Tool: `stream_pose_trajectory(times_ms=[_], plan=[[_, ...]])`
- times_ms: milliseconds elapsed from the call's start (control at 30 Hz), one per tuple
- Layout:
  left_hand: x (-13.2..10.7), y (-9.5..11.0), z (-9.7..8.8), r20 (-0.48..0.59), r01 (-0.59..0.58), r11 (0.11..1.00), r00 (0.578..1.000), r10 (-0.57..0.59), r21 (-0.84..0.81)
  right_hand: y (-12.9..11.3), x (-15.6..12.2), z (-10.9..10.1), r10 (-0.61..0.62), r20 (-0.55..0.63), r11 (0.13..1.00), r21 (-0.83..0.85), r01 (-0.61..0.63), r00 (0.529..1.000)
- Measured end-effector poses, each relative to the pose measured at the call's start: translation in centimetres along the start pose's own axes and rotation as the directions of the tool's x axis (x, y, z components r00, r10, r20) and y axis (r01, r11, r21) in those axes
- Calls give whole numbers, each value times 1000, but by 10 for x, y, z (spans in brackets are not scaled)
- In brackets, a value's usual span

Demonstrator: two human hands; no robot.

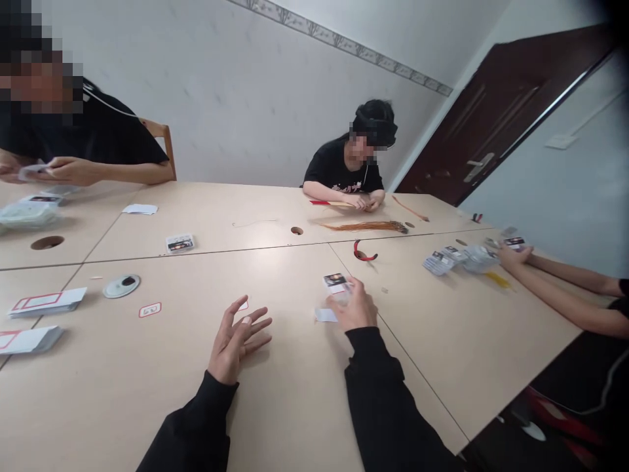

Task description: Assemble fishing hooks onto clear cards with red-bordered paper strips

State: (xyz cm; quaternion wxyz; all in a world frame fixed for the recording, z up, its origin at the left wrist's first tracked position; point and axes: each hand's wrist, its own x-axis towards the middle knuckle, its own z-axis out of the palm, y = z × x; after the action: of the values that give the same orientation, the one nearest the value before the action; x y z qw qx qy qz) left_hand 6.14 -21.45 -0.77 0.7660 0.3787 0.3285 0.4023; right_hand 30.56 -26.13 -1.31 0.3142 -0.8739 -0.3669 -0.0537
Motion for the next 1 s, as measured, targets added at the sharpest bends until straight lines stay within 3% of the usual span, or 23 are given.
stream_pose_trajectory(times_ms=[133,267,367,533,667,767,1000], plan=[[-1,3,2,-19,-18,998,1000,19,52,37,29,-8,5,-40,995,-97,-9,999],[-1,4,2,-26,-25,998,999,27,63,50,21,-7,-59,-106,998,-6,59,993],[0,3,1,-20,-25,997,999,27,78,42,-4,-4,-87,-104,996,24,90,991],[0,2,2,-33,-53,993,998,57,108,15,-41,0,-91,-2,995,-31,90,996],[-3,-2,4,-21,-100,974,994,106,204,16,-43,-2,15,2,994,-108,-15,1000],[-3,-11,4,-11,-165,938,984,177,305,25,-38,-1,13,28,992,-129,-10,1000],[-8,-24,7,-17,-250,895,961,275,369,21,-41,-1,-83,26,990,119,79,996]])
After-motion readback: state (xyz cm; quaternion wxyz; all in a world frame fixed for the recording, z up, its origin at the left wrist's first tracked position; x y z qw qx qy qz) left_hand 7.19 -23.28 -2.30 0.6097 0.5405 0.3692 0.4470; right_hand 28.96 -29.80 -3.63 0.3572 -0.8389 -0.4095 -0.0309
